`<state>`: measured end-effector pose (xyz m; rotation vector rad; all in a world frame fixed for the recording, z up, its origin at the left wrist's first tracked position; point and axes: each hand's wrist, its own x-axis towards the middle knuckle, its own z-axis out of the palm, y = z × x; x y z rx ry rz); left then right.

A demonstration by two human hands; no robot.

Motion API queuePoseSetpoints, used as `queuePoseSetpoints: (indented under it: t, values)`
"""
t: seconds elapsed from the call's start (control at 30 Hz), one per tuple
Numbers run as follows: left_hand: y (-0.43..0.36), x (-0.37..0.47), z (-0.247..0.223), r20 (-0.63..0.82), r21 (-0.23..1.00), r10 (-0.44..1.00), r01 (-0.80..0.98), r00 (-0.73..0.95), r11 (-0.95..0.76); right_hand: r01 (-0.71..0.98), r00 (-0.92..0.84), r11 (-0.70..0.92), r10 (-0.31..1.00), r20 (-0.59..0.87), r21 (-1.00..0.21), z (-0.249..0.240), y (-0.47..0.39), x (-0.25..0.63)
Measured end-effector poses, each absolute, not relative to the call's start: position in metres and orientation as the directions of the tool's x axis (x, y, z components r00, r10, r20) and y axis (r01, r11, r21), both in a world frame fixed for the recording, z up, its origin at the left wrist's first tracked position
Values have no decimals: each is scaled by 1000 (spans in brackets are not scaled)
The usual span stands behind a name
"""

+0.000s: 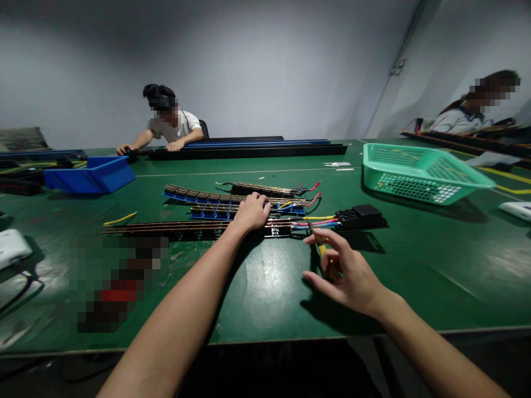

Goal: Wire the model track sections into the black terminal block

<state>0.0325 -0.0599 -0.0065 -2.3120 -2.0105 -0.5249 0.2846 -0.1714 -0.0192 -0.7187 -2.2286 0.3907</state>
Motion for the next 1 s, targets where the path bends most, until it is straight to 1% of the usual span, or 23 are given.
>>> queuePoseSetpoints:
  t: [0.03,0.1,0.23,0.33,0.4,0.47,0.6,0.63,0.7,0.73,0.8,0.87,0.93,1.0]
  values:
    - [-60,33,-7,273,193,956,968,107,-163,415,-561,773,633,534,-480,-20,-169,284]
    - [-60,33,-6,268,192,958,969,102,-157,480,-594,753,657,465,-451,-22,-165,283]
    - [-61,33,-5,255,193,962,970,94,-146,534,-661,739,667,343,-410,-20,-160,277]
    - [-61,33,-5,260,191,960,970,100,-153,602,-646,685,720,253,-410,-11,-155,271]
    - [-61,33,-5,261,191,960,970,100,-153,655,-635,656,747,199,-375,-5,-151,268]
    - [-61,34,-5,261,192,961,970,96,-149,695,-647,662,746,157,-281,-1,-147,267]
    - [-61,34,-5,269,193,959,970,93,-148,718,-696,695,716,57,42,2,-141,264]
    - [-61,34,-5,272,193,958,970,94,-150,712,-700,694,714,28,105,3,-140,263]
    - [-61,34,-5,274,193,957,969,97,-154,698,-704,695,710,-11,172,3,-139,262]
    - [-61,33,-5,274,194,957,969,98,-155,692,-710,701,705,-14,171,3,-138,263]
    - [-61,33,-5,273,195,957,968,100,-157,688,-724,719,689,28,100,1,-135,266]
    - [-60,33,-6,273,194,956,968,102,-158,687,-716,725,686,131,-50,-3,-132,270]
    - [-60,33,-6,273,189,956,969,103,-158,663,-656,699,715,241,-268,-9,-129,272]
    - [-60,33,-6,274,182,956,971,103,-157,594,-546,621,778,310,-512,-14,-127,271]
